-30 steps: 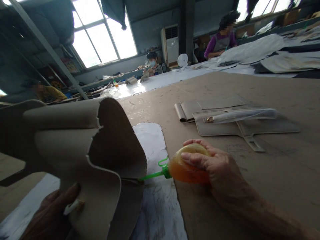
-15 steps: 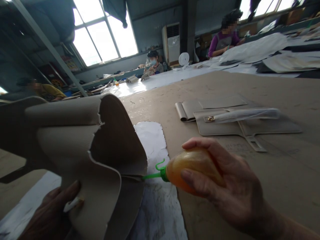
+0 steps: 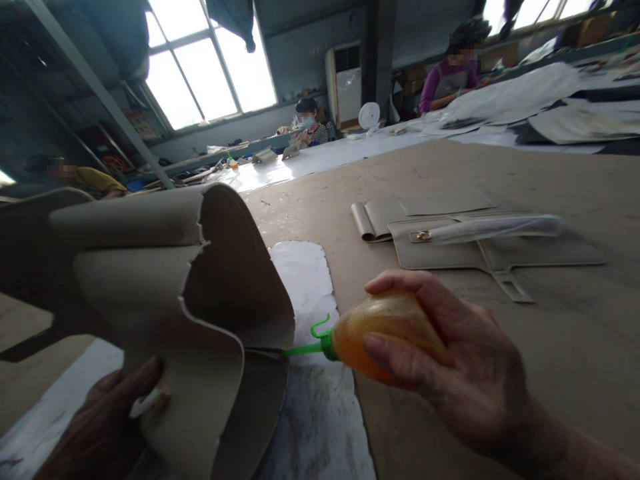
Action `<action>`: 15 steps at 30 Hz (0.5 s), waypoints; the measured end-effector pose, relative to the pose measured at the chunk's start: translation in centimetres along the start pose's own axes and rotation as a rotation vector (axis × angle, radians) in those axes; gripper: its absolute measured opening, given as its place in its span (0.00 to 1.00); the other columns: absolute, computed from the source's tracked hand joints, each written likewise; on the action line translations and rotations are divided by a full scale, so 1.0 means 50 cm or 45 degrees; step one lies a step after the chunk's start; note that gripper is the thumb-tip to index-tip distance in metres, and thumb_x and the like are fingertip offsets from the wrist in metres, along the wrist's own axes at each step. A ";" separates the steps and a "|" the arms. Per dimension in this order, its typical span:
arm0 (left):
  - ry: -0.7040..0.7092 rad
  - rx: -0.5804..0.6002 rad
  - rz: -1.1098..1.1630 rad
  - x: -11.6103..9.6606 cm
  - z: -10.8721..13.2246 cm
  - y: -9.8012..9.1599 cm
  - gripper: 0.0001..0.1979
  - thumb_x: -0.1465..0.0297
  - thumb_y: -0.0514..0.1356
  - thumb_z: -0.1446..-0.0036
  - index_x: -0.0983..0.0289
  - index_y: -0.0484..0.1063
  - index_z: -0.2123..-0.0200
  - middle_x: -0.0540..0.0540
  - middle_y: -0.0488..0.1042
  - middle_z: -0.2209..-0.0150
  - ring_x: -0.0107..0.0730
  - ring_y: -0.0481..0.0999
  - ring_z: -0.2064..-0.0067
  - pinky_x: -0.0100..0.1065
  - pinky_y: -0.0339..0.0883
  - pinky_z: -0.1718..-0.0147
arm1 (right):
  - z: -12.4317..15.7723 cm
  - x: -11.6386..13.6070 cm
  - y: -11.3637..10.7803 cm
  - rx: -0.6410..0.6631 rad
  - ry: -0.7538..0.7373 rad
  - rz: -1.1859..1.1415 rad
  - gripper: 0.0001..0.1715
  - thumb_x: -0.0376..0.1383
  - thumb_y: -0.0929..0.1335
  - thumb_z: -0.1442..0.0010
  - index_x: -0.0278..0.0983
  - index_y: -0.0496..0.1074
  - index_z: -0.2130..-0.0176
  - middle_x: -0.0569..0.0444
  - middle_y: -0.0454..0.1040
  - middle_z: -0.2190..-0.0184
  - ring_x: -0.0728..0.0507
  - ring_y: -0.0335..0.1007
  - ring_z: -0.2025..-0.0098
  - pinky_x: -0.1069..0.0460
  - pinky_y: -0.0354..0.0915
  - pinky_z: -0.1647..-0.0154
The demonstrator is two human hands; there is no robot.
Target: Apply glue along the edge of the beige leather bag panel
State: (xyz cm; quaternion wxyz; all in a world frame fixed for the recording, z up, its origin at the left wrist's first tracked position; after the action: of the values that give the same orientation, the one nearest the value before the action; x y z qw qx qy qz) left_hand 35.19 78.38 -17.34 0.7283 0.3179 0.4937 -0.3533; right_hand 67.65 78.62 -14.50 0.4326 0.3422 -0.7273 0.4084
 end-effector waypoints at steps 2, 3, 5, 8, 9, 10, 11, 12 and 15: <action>0.015 0.004 -0.025 0.001 0.001 0.001 0.16 0.64 0.75 0.68 0.65 0.76 0.76 0.54 0.74 0.78 0.31 0.71 0.79 0.24 0.65 0.83 | 0.003 -0.004 0.004 0.019 -0.013 -0.032 0.20 0.53 0.74 0.60 0.51 0.75 0.65 0.62 0.77 0.67 0.44 0.69 0.71 0.54 0.63 0.78; 0.021 0.009 -0.053 0.001 0.000 0.000 0.15 0.64 0.74 0.66 0.65 0.76 0.75 0.54 0.75 0.78 0.31 0.72 0.79 0.24 0.67 0.82 | 0.004 -0.005 0.006 0.031 -0.009 -0.039 0.19 0.52 0.74 0.59 0.51 0.75 0.65 0.62 0.77 0.67 0.45 0.70 0.71 0.54 0.63 0.78; 0.030 0.004 -0.094 0.001 -0.001 -0.002 0.15 0.64 0.73 0.64 0.66 0.77 0.74 0.55 0.76 0.77 0.34 0.73 0.78 0.25 0.68 0.81 | 0.005 -0.008 0.008 0.059 0.017 -0.033 0.20 0.52 0.74 0.59 0.50 0.76 0.65 0.61 0.77 0.69 0.44 0.69 0.72 0.54 0.64 0.79; 0.043 -0.014 -0.101 -0.001 -0.001 -0.003 0.15 0.64 0.73 0.63 0.66 0.76 0.74 0.56 0.75 0.78 0.35 0.72 0.79 0.27 0.67 0.82 | 0.007 -0.009 0.010 0.066 0.038 -0.054 0.19 0.51 0.74 0.60 0.50 0.75 0.66 0.60 0.76 0.74 0.45 0.68 0.75 0.54 0.63 0.80; 0.052 -0.013 -0.098 -0.002 0.000 -0.003 0.15 0.64 0.73 0.64 0.67 0.76 0.74 0.56 0.75 0.79 0.35 0.72 0.79 0.27 0.65 0.83 | 0.007 -0.008 0.010 0.062 0.027 -0.074 0.18 0.51 0.74 0.60 0.50 0.75 0.66 0.61 0.75 0.75 0.45 0.67 0.77 0.54 0.63 0.81; 0.057 -0.010 -0.089 -0.003 0.001 -0.001 0.15 0.64 0.74 0.65 0.66 0.76 0.75 0.55 0.74 0.79 0.34 0.71 0.80 0.26 0.64 0.84 | 0.008 -0.007 0.010 0.062 0.009 -0.087 0.18 0.51 0.74 0.59 0.51 0.75 0.66 0.62 0.75 0.76 0.46 0.66 0.78 0.55 0.62 0.82; 0.057 -0.006 -0.077 -0.003 0.002 0.000 0.16 0.64 0.74 0.66 0.66 0.76 0.75 0.55 0.74 0.80 0.32 0.70 0.81 0.26 0.64 0.84 | 0.008 -0.006 0.010 0.067 -0.016 -0.092 0.17 0.50 0.75 0.59 0.52 0.75 0.66 0.63 0.74 0.76 0.47 0.65 0.79 0.55 0.62 0.82; 0.052 -0.008 -0.060 -0.003 0.003 0.000 0.16 0.64 0.74 0.67 0.66 0.76 0.75 0.54 0.73 0.80 0.32 0.69 0.81 0.26 0.63 0.84 | 0.008 -0.005 0.009 0.077 -0.045 -0.089 0.16 0.50 0.74 0.58 0.53 0.75 0.66 0.63 0.74 0.77 0.48 0.65 0.79 0.56 0.61 0.83; 0.041 -0.011 -0.035 -0.001 0.007 0.001 0.16 0.65 0.75 0.68 0.65 0.77 0.74 0.53 0.74 0.79 0.30 0.69 0.80 0.25 0.64 0.83 | 0.003 -0.003 0.007 0.126 -0.113 -0.067 0.15 0.49 0.74 0.55 0.54 0.75 0.64 0.64 0.75 0.75 0.49 0.66 0.78 0.58 0.61 0.82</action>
State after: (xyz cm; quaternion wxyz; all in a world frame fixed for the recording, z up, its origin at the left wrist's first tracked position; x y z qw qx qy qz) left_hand 35.36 78.14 -17.17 0.7166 0.3137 0.5112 -0.3559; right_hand 67.36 78.64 -14.80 0.3930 0.3999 -0.7155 0.4167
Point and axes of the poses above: each hand's wrist, its own z-axis away from the middle knuckle, its own y-axis out of the palm, x = y × z, the point moved 4 cm from there along -z, towards the middle knuckle
